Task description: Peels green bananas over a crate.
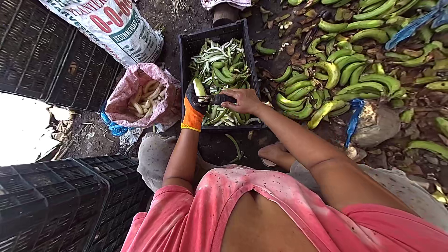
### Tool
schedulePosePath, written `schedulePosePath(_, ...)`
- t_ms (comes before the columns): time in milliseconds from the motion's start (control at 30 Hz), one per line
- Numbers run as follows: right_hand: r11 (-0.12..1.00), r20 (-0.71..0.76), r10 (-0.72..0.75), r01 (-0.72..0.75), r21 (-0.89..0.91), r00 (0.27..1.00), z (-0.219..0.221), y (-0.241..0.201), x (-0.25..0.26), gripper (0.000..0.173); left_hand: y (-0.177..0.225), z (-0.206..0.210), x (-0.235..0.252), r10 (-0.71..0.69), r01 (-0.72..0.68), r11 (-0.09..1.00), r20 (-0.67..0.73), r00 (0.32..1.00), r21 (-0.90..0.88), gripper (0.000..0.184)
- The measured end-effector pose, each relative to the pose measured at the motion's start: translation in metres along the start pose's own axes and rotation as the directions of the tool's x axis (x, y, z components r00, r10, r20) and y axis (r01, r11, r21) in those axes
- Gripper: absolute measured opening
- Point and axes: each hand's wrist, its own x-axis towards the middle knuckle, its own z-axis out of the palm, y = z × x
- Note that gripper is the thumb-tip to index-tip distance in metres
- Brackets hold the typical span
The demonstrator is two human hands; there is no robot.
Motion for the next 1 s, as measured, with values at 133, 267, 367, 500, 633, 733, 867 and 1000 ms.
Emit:
schedulePosePath(133,0.999,0.008,0.026,-0.026,-0.023,1.000,-0.004,-0.002,0.007,0.056,0.007,0.000,0.001,0.049,-0.052,0.996,0.038,0.998,0.078,0.042)
schedulePosePath(267,0.984,0.019,0.177,-0.177,0.017,0.984,-0.010,0.008,0.022,0.057,-0.008,0.005,-0.011,0.126,-0.138,0.971,0.070,0.990,0.195,0.036)
schedulePosePath(367,0.995,0.039,0.094,-0.095,0.041,0.995,-0.013,0.007,0.015,0.058,-0.004,0.000,-0.007,0.117,-0.133,0.977,0.104,0.988,0.166,0.039)
schedulePosePath(500,0.993,0.046,0.107,-0.109,0.034,0.993,-0.027,0.016,0.017,0.059,-0.001,0.001,-0.009,0.106,-0.173,0.950,0.251,0.962,0.260,0.038)
schedulePosePath(633,0.970,0.071,0.196,-0.204,0.130,0.978,-0.038,0.038,0.038,0.056,0.001,0.004,-0.015,0.039,-0.149,0.937,0.331,0.943,0.315,0.043)
schedulePosePath(733,0.891,0.213,0.224,-0.289,0.352,0.951,-0.050,0.054,0.051,0.049,0.008,0.000,-0.016,-0.024,-0.167,0.907,0.443,0.896,0.386,0.056)
schedulePosePath(867,0.876,0.246,0.369,-0.424,0.229,0.896,-0.047,0.079,0.053,0.054,0.013,-0.004,-0.012,-0.069,-0.009,0.983,0.421,0.905,0.181,0.046)
schedulePosePath(1000,0.971,0.071,0.115,-0.127,0.202,0.991,-0.041,0.038,0.029,0.056,0.010,-0.008,-0.008,-0.014,-0.005,0.998,0.272,0.962,0.069,0.047)
